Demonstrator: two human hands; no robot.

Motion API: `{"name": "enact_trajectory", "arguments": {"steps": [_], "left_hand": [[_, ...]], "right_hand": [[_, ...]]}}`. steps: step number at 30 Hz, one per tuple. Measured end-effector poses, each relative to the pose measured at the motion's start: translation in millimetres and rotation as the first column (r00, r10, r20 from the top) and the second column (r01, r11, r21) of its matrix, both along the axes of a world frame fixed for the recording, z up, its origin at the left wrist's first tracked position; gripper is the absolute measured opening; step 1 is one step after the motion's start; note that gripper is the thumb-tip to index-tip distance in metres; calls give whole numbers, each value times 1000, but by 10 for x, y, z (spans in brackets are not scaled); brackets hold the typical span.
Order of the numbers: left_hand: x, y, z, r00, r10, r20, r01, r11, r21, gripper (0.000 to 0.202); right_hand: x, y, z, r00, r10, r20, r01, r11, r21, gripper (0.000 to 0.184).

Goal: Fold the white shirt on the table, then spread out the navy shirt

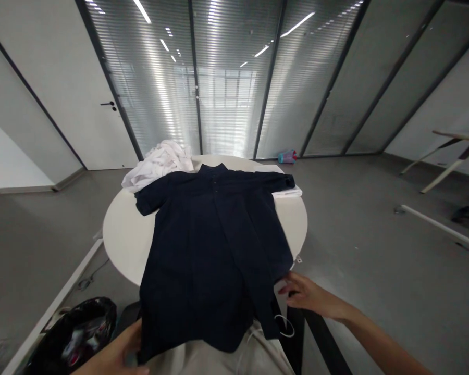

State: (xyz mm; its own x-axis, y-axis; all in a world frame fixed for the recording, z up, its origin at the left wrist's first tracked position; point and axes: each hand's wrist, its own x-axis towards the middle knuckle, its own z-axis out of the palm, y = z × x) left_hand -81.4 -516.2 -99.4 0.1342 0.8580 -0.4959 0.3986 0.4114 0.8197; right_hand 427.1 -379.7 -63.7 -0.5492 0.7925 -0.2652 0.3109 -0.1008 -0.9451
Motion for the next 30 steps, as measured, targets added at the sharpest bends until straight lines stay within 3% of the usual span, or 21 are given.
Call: {"name": "enact_trajectory", "arguments": {"steps": [3,6,9,13,16,19,22,27,30], "left_hand": [[312,44,-76,971,237,23,-238,967,91,61],[456,23,-53,924,383,27,-383,923,29,55],[481,-57,28,871,473,136,-470,881,-53,48],[487,-128,181,708,629,323,-619,772,-145,45],[503,-90,353,700,602,384,-602,787,-135,49],[498,-34,510,750,486,448,-497,862,-101,49],[447,-18,575,743,460,485,-452,880,-142,52],[294,-61,485,724,510,464,-502,851,-152,66],[244,-83,322,624,626,468,-549,777,-308,63]], "right_hand": [[-236,-85,-194,977,-116,-179,119,993,7,60],[-324,-141,-128,947,-217,-236,211,976,-51,53],[-253,-227,206,945,-267,-189,258,963,-72,54],[-105,-398,746,937,-336,-99,336,942,-14,55],[-73,-487,908,936,-348,-48,348,937,-13,53],[-68,-504,862,960,-281,0,281,959,-49,53],[-27,-477,749,969,-247,13,248,966,-70,57],[109,-422,485,967,-222,121,227,974,-23,69],[180,-413,350,935,-263,239,266,964,21,82]]}}
